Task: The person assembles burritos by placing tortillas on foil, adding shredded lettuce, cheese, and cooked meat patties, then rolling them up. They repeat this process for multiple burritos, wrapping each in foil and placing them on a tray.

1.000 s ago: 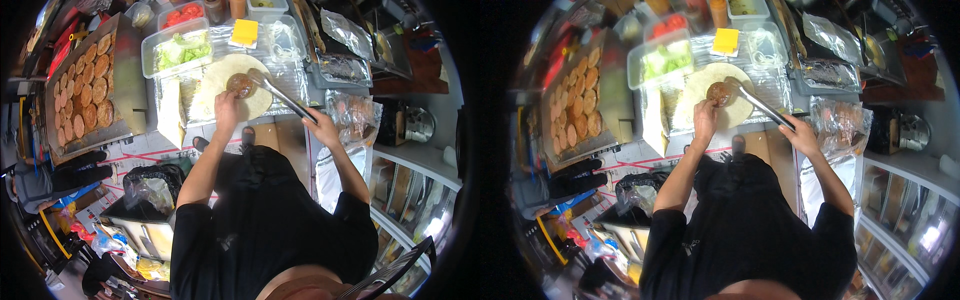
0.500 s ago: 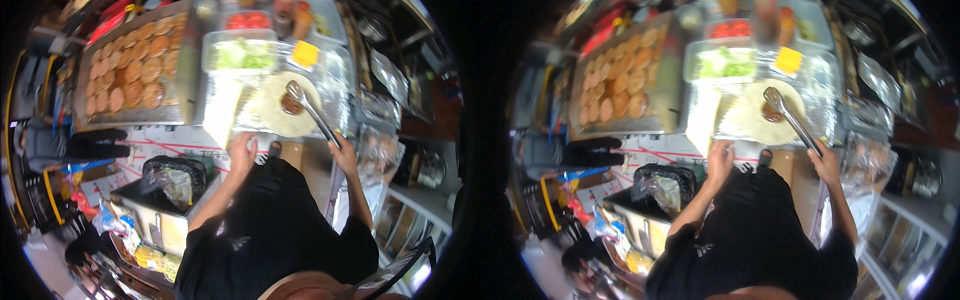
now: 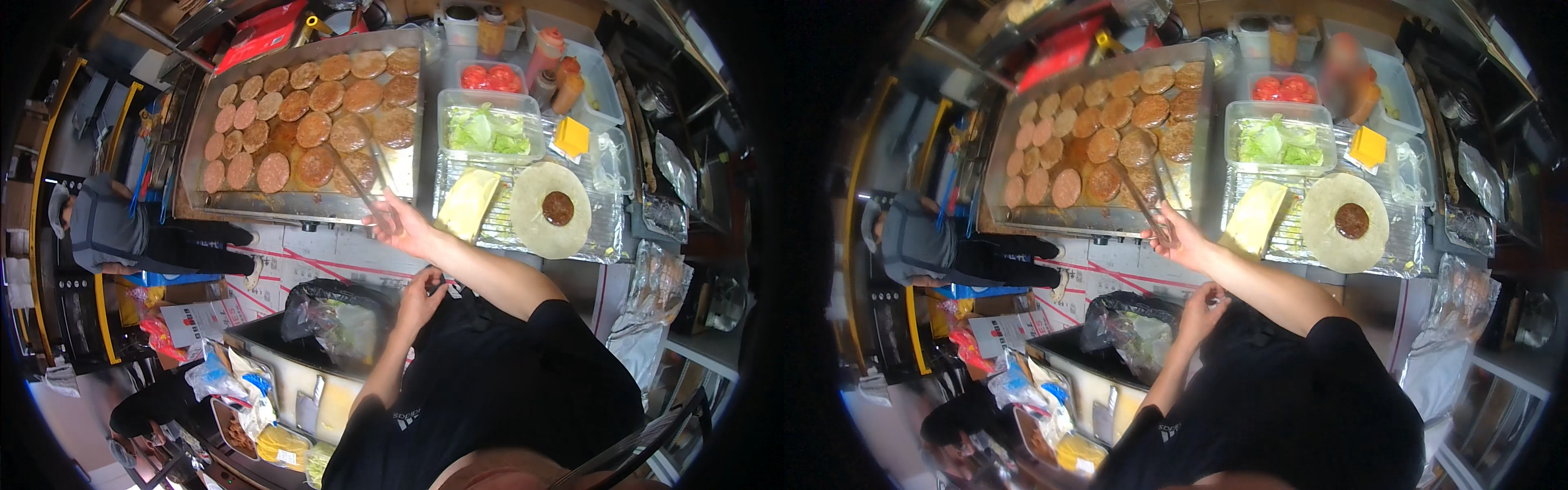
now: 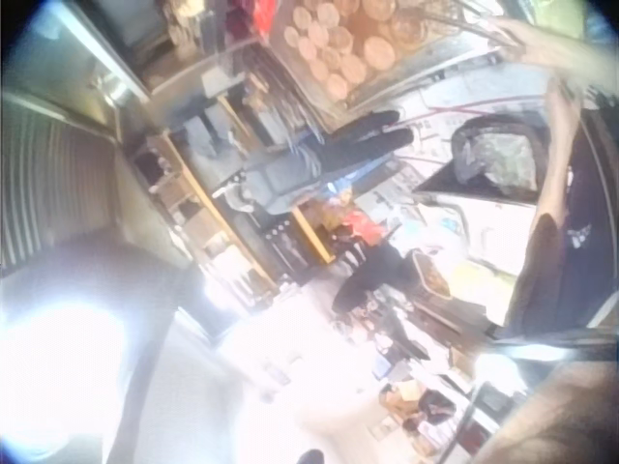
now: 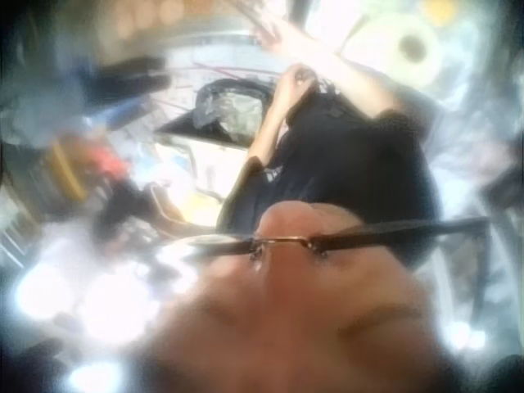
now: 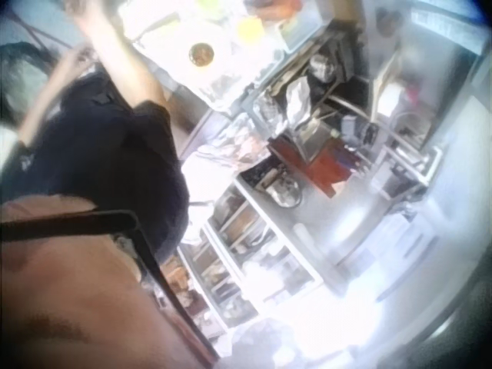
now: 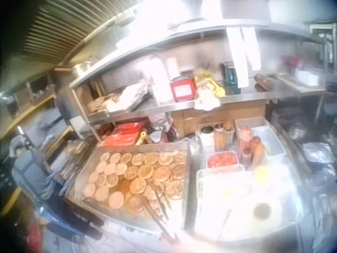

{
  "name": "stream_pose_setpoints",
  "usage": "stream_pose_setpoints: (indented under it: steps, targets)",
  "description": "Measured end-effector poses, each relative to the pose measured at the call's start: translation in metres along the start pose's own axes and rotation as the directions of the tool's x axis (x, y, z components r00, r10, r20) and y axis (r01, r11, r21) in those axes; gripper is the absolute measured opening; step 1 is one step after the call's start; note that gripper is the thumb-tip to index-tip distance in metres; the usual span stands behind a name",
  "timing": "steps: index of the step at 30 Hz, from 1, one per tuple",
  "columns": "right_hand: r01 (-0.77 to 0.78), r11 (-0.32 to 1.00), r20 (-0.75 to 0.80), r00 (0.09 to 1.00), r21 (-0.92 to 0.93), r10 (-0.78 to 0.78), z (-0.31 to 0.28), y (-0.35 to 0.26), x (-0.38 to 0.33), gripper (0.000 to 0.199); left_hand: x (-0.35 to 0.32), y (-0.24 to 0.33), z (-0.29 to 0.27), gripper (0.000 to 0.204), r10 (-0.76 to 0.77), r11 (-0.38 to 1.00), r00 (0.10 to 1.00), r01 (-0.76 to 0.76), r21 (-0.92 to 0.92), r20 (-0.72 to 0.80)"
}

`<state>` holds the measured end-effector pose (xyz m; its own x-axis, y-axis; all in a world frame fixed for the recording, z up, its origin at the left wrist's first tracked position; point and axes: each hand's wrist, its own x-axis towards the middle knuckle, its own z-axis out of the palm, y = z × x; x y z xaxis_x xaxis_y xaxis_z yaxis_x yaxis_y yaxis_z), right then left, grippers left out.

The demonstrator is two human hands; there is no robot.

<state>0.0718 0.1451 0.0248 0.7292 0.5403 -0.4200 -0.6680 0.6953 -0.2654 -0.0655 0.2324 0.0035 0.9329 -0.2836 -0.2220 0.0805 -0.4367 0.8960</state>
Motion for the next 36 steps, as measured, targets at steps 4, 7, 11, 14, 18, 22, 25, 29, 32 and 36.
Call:
stream_pose_setpoints:
  steps: [4,7,11,14,18,22,25,29,32,36]
  targets:
    - [-0.008,1.000,-0.147,0.989,0.008,0.009,0.007,0.019,0.031,0.046,-0.011,-0.029,-0.009,0.022,-0.123,0.991,0.992,0.124,-0.058,0.029]
    - [0.075,0.977,-0.140,0.985,-0.201,-0.104,0.012,0.015,0.020,0.046,-0.012,-0.041,-0.015,0.024,-0.130,0.990,0.991,0.132,-0.058,0.042]
    - [0.097,0.751,-0.135,0.961,-0.654,-0.242,0.060,-0.014,0.019,0.045,-0.006,-0.048,-0.035,0.026,-0.134,0.981,0.990,0.137,-0.134,0.034]
    - [0.106,0.428,-0.019,0.961,-0.898,-0.277,0.079,-0.041,0.071,0.042,-0.005,-0.064,-0.046,0.025,-0.134,0.960,0.990,0.119,-0.252,-0.042]
    - [-0.149,0.365,-0.236,0.949,-0.919,-0.208,0.116,-0.073,0.142,0.028,-0.008,-0.058,-0.075,0.022,-0.162,0.935,0.977,0.107,-0.339,-0.139]
    - [-0.203,0.373,-0.273,0.951,-0.906,-0.146,0.118,-0.087,0.212,0.023,-0.011,-0.097,-0.075,0.022,-0.199,0.871,0.960,0.082,-0.484,-0.196]
    - [-0.160,0.233,-0.220,0.941,-0.959,-0.258,0.131,-0.079,0.232,0.017,-0.012,-0.085,-0.092,0.019,-0.183,0.945,0.952,0.101,-0.310,-0.247]
    - [-0.165,-0.308,-0.005,0.888,-0.937,-0.460,0.153,-0.079,0.199,0.037,-0.017,-0.090,-0.108,0.016,-0.179,0.926,0.926,0.044,-0.375,-0.332]
    - [-0.075,-0.901,0.608,0.714,-0.427,-0.347,0.147,-0.105,0.149,0.039,-0.017,-0.088,-0.114,0.017,-0.219,0.896,0.908,0.042,-0.443,-0.357]
    - [0.009,-0.996,0.729,0.681,-0.094,-0.062,0.137,-0.130,0.122,0.047,-0.015,-0.084,-0.123,0.017,-0.324,0.891,0.886,0.169,-0.421,-0.331]
